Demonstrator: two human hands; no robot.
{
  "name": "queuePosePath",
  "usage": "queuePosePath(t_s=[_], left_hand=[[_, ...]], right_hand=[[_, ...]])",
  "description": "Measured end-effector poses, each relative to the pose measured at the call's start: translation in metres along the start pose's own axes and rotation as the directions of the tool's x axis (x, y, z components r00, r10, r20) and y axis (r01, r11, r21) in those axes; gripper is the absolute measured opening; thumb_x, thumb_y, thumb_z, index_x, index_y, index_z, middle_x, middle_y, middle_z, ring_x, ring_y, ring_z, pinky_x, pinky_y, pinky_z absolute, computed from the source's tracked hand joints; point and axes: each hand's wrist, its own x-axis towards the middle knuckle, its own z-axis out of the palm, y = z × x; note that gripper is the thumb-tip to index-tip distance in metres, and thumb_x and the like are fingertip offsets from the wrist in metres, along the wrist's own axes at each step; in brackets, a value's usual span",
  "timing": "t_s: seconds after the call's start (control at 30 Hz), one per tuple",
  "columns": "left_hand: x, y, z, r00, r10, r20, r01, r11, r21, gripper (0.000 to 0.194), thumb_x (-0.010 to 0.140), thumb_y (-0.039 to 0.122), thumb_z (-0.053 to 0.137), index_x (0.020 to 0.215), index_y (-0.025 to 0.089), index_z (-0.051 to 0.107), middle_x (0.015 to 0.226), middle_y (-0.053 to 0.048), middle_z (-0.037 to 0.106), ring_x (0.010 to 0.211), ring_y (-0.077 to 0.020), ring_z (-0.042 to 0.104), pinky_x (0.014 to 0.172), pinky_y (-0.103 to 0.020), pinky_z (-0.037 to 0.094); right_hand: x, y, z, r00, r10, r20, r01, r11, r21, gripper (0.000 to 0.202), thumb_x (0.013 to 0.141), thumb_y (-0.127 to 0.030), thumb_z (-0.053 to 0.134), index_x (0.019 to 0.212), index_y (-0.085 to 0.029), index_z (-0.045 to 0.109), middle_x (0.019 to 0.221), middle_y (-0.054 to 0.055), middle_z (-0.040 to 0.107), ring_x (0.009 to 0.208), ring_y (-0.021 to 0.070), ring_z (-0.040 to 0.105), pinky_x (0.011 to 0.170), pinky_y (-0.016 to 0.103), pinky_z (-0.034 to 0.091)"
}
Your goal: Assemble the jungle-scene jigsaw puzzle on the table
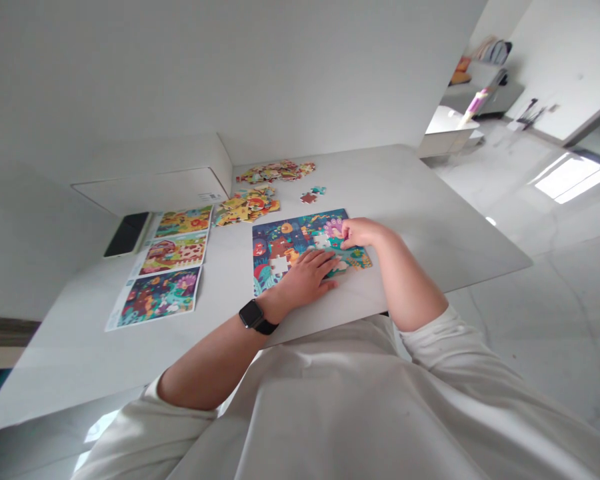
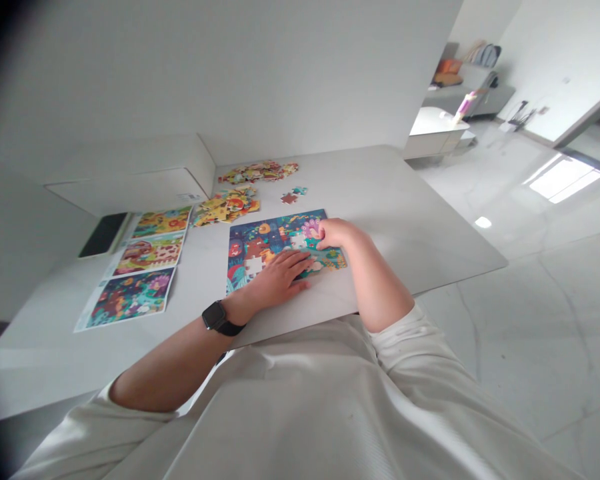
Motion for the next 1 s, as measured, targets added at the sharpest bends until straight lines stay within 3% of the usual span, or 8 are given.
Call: queuePosePath(t_s=[0.17,0.27,0.4,0.57,0.7,0.77,0.87,1.0], left_hand=[[0.0,0.0,-0.001,1.0,0.004,0.002,-0.004,1.0,0.007,0.056,0.106,0.047,0.059,0.155,0.022,0.059,0.159,-0.016,0.058,0.149,-0.0349,0.051,0.129,-0.057,0.034],[0.0,-0.001,-0.002,1.0,0.002,0.002,-0.003,1.0,0.014,0.054,0.106,0.046,0.059,0.154,0.022,0.061,0.158,-0.016,0.059,0.149,-0.0352,0.051,0.129,-0.057,0.036],[0.0,-0.001,-0.002,1.0,0.019,0.0,-0.019,1.0,0.012,0.051,0.106,0.044,0.058,0.151,0.022,0.064,0.157,-0.015,0.059,0.148,-0.0344,0.051,0.128,-0.056,0.037],[-0.002,0.0,-0.007,0.998,0.019,-0.059,-0.02,1.0,-0.023,0.042,0.103,0.041,0.064,0.142,0.027,0.071,0.146,-0.013,0.066,0.139,-0.0331,0.056,0.123,-0.055,0.044],[-0.005,-0.004,-0.019,0.992,-0.024,-0.124,0.017,0.998,-0.055,0.038,0.103,0.04,0.065,0.138,0.028,0.073,0.138,-0.013,0.068,0.13,-0.0316,0.062,0.113,-0.051,0.051],[-0.006,-0.007,-0.027,0.981,-0.062,-0.186,0.049,0.996,-0.075,0.034,0.105,0.037,0.062,0.135,0.027,0.074,0.134,-0.012,0.07,0.126,-0.0309,0.064,0.11,-0.049,0.053],[-0.008,-0.011,-0.037,0.957,-0.105,-0.269,0.075,0.99,-0.123,0.033,0.108,0.031,0.053,0.135,0.026,0.073,0.119,-0.011,0.076,0.114,-0.0281,0.07,0.104,-0.046,0.055],[-0.011,-0.015,-0.039,0.941,-0.142,-0.306,0.089,0.98,-0.18,0.036,0.11,0.029,0.049,0.14,0.028,0.069,0.109,-0.008,0.079,0.103,-0.0258,0.075,0.095,-0.043,0.057]], right_hand=[[0.005,-0.001,0.001,0.999,0.043,0.001,-0.043,0.999,-0.012,0.029,0.082,-0.051,0.087,0.086,-0.023,0.081,0.078,0.002,0.078,0.069,0.0175,0.065,0.061,0.028,0.04],[0.002,0.004,0.0,0.999,-0.009,0.053,0.006,0.999,0.053,0.024,0.077,-0.038,0.091,0.091,-0.023,0.08,0.083,0.0,0.079,0.072,0.017,0.066,0.063,0.026,0.041],[-0.001,0.01,0.0,0.991,-0.085,0.106,0.068,0.987,0.148,0.039,0.069,-0.024,0.094,0.103,-0.023,0.075,0.084,-0.003,0.078,0.076,0.0169,0.068,0.067,0.024,0.044],[0.001,0.013,-0.001,0.998,0.001,0.067,-0.014,0.978,0.206,0.021,0.082,-0.027,0.085,0.095,-0.021,0.07,0.084,0.0,0.077,0.076,0.0163,0.069,0.065,0.022,0.046],[0.007,0.016,-0.017,0.978,-0.083,0.19,0.012,0.937,0.349,0.022,0.089,-0.032,0.079,0.107,-0.022,0.072,0.088,0.001,0.079,0.072,0.0158,0.07,0.064,0.023,0.05],[0.018,0.017,-0.029,0.988,-0.089,0.124,0.046,0.947,0.318,0.022,0.089,-0.03,0.077,0.11,-0.022,0.074,0.09,0.002,0.081,0.073,0.0163,0.071,0.067,0.024,0.052],[0.047,0.015,-0.045,0.996,-0.042,-0.072,0.055,0.98,0.189,0.018,0.091,-0.026,0.074,0.108,-0.021,0.078,0.099,0.005,0.083,0.084,0.0177,0.074,0.076,0.024,0.053],[0.097,0.009,-0.053,0.983,0.082,-0.164,-0.071,0.995,0.073,0.023,0.097,-0.03,0.07,0.114,-0.019,0.08,0.115,0.01,0.083,0.098,0.0205,0.078,0.081,0.025,0.053]])
